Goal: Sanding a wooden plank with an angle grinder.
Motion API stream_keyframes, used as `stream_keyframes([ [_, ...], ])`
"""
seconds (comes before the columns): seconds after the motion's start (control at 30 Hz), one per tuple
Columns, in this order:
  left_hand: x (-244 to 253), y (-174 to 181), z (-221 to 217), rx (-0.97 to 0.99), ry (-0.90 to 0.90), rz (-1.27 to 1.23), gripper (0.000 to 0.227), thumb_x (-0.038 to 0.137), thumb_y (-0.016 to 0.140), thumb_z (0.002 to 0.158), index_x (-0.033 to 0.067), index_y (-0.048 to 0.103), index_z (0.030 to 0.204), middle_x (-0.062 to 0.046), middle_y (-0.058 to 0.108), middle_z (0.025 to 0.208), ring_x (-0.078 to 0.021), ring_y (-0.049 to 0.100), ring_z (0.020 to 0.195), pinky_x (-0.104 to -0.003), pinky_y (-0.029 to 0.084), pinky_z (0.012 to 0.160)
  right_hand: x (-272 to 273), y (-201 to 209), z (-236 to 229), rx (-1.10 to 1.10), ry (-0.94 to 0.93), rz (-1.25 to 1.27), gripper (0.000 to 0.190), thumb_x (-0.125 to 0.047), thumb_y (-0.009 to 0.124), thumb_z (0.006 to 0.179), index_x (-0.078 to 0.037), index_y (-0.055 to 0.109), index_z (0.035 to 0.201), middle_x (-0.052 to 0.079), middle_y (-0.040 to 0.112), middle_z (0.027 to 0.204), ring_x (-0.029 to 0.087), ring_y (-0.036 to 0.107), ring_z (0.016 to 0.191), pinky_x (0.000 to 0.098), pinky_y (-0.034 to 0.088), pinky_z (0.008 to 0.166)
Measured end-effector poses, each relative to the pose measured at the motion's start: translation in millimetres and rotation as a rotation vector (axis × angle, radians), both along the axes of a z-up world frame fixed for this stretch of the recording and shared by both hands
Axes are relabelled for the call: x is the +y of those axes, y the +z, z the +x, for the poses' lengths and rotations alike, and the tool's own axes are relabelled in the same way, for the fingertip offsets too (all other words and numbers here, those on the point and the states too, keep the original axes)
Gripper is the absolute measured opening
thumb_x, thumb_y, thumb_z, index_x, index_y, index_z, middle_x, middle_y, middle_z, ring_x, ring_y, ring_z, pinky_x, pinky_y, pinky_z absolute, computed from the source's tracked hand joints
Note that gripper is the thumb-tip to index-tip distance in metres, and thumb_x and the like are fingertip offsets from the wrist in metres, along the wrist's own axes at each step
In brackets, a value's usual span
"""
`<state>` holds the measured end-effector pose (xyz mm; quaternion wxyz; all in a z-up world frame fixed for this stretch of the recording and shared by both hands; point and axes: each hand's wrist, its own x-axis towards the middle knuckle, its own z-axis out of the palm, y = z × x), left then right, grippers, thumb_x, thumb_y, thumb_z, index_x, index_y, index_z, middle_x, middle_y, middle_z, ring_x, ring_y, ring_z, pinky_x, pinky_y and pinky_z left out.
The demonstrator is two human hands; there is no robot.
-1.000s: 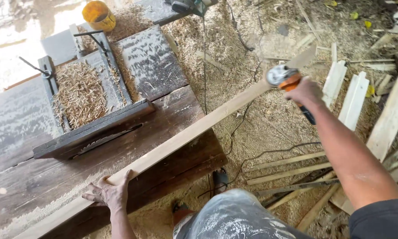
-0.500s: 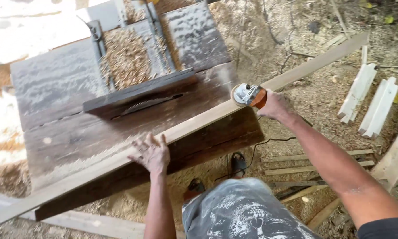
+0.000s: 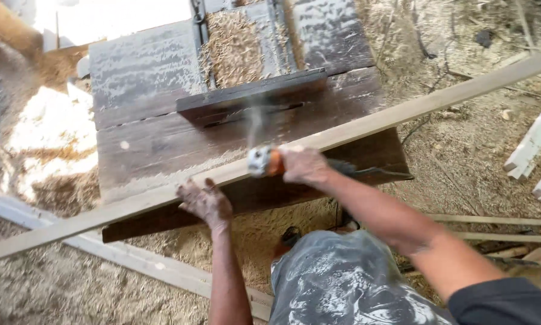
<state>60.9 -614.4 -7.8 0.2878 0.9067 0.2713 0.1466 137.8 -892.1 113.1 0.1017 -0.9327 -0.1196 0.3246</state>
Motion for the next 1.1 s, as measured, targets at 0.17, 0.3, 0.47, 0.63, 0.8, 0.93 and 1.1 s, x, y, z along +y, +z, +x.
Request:
stream_keyframes([
  [0.17, 20, 18, 4, 0.136, 0.086, -0.098, 0.097, 0.079, 0.012, 0.093, 0.0126, 0.017, 0.164, -0.022, -0.008, 0.169, -0.0375, -0.016, 0.155, -0.065, -0.018, 0.115, 27, -10, -11, -0.029, 0.037, 0.125, 0.04, -0.014, 0.066, 0.069, -0.006, 0.063, 0.108, 0.003, 0.059, 0.068, 0.015, 0.054, 0.054, 0.032, 0.049, 0.049],
  [0.3, 8, 32, 17, 0.366, -0.025, 0.028, 0.094, 0.082, 0.025, 0.089, 0.0222, 0.024, 0.161, -0.021, -0.006, 0.168, -0.0423, -0.018, 0.151, -0.068, -0.016, 0.112, -27, -6, -13, -0.044, -0.03, 0.102, 0.047, -0.016, 0.067, 0.071, -0.004, 0.058, 0.116, 0.008, 0.065, 0.076, 0.022, 0.064, 0.062, 0.0369, 0.058, 0.056],
  [0.47, -47, 2, 61, 0.456, -0.266, 0.156, 0.092, 0.082, 0.038, 0.084, 0.0236, 0.033, 0.155, -0.023, 0.0, 0.165, -0.0419, -0.015, 0.15, -0.071, -0.018, 0.105, -141, -2, -2, -0.115, -0.194, 0.071, 0.061, -0.019, 0.07, 0.07, -0.005, 0.054, 0.126, 0.01, 0.068, 0.079, 0.025, 0.068, 0.067, 0.04, 0.06, 0.064],
  [0.63, -149, 11, 85, 0.449, -0.381, 0.257, 0.09, 0.087, 0.045, 0.083, 0.0101, 0.061, 0.128, -0.019, 0.042, 0.152, -0.0372, 0.019, 0.151, -0.066, -0.009, 0.119, -245, -17, 7, -0.069, -0.322, 0.017, 0.069, -0.024, 0.077, 0.067, -0.007, 0.052, 0.13, 0.01, 0.067, 0.09, 0.025, 0.07, 0.079, 0.0412, 0.062, 0.074],
  [0.8, -237, 15, 99, 0.383, -0.366, 0.25, 0.089, 0.084, 0.053, 0.081, 0.0036, 0.067, 0.116, -0.014, 0.052, 0.143, -0.0337, 0.028, 0.148, -0.064, -0.002, 0.121, -328, -2, 13, -0.075, -0.349, 0.019, 0.065, -0.029, 0.078, 0.071, -0.01, 0.055, 0.129, 0.012, 0.07, 0.095, 0.028, 0.071, 0.087, 0.0453, 0.059, 0.082],
  [0.93, -289, 18, 107, 0.367, -0.36, 0.253, 0.086, 0.082, 0.054, 0.081, 0.0042, 0.067, 0.115, -0.013, 0.055, 0.141, -0.0321, 0.03, 0.149, -0.065, -0.001, 0.123, -388, 4, 19, -0.097, -0.345, 0.011, 0.068, -0.036, 0.081, 0.071, -0.011, 0.055, 0.129, 0.017, 0.072, 0.096, 0.032, 0.072, 0.092, 0.0486, 0.058, 0.087],
  [1.1, -349, 20, 117, 0.386, -0.353, 0.273, 0.09, 0.084, 0.058, 0.079, 0.0026, 0.066, 0.116, -0.016, 0.053, 0.14, -0.0354, 0.027, 0.146, -0.066, -0.002, 0.119, -461, 2, 33, -0.133, -0.357, 0.004, 0.069, -0.035, 0.082, 0.068, -0.012, 0.055, 0.128, 0.019, 0.072, 0.1, 0.035, 0.072, 0.098, 0.0497, 0.058, 0.09],
])
